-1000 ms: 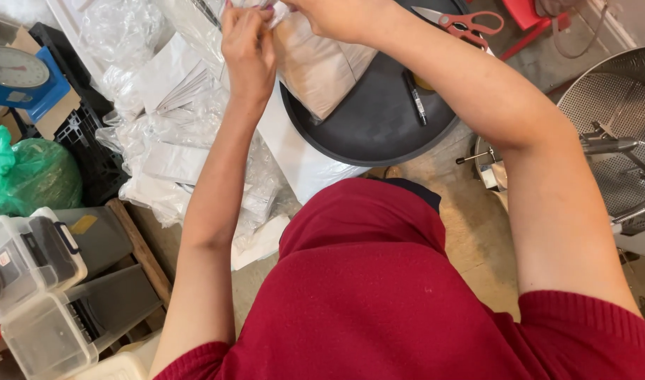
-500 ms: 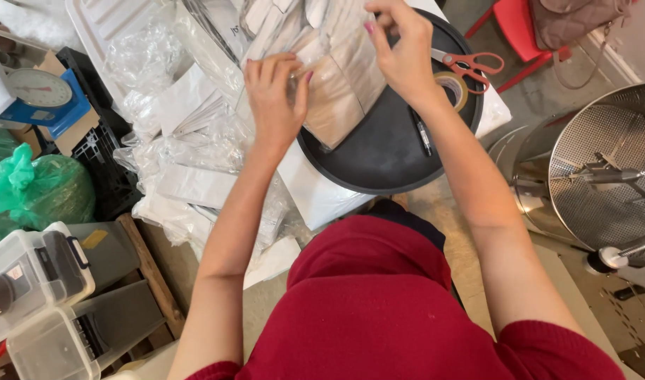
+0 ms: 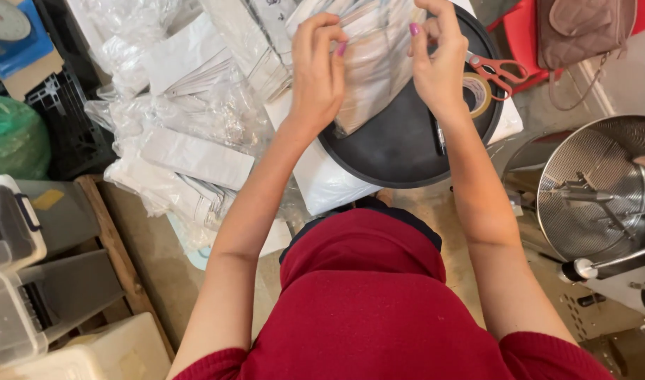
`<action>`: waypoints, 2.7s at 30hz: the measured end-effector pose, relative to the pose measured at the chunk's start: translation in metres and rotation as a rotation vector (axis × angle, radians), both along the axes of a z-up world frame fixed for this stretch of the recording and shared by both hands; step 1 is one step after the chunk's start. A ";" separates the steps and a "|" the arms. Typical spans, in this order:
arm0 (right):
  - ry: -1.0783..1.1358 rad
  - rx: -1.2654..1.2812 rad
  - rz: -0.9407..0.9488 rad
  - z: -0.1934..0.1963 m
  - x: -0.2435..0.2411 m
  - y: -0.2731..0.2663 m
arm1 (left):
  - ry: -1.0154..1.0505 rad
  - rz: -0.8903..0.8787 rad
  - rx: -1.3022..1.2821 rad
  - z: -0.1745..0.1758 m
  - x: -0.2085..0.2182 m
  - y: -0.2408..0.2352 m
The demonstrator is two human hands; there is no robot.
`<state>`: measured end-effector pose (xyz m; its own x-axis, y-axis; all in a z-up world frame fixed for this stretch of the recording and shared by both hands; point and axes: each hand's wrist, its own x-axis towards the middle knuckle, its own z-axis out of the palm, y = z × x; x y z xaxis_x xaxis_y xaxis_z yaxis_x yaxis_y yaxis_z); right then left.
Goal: Sorting and stacking empty coffee packaging bags in a production environment
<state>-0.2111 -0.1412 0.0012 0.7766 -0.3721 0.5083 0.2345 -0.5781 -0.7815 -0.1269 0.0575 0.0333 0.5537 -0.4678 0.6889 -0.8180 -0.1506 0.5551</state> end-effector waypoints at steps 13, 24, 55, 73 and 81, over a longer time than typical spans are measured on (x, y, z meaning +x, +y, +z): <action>0.048 0.013 -0.045 0.000 -0.006 0.006 | -0.002 0.078 0.076 -0.013 0.003 -0.006; -0.132 -0.672 0.044 0.051 0.016 -0.025 | -0.274 0.156 0.197 -0.012 0.013 -0.028; -0.360 -0.851 0.769 0.018 0.115 -0.130 | -0.305 0.579 0.350 -0.018 -0.003 -0.120; 0.097 -0.733 0.800 0.073 0.103 -0.087 | -0.111 0.555 0.455 -0.014 -0.022 -0.070; 0.058 -0.811 0.897 0.062 0.120 -0.072 | -0.280 0.529 0.303 -0.005 -0.057 -0.067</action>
<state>-0.0909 -0.2132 0.0630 0.6246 0.7208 0.3004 0.7798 -0.5550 -0.2897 -0.1840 -0.0092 0.0283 0.5811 -0.3777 0.7209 -0.6981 -0.6867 0.2030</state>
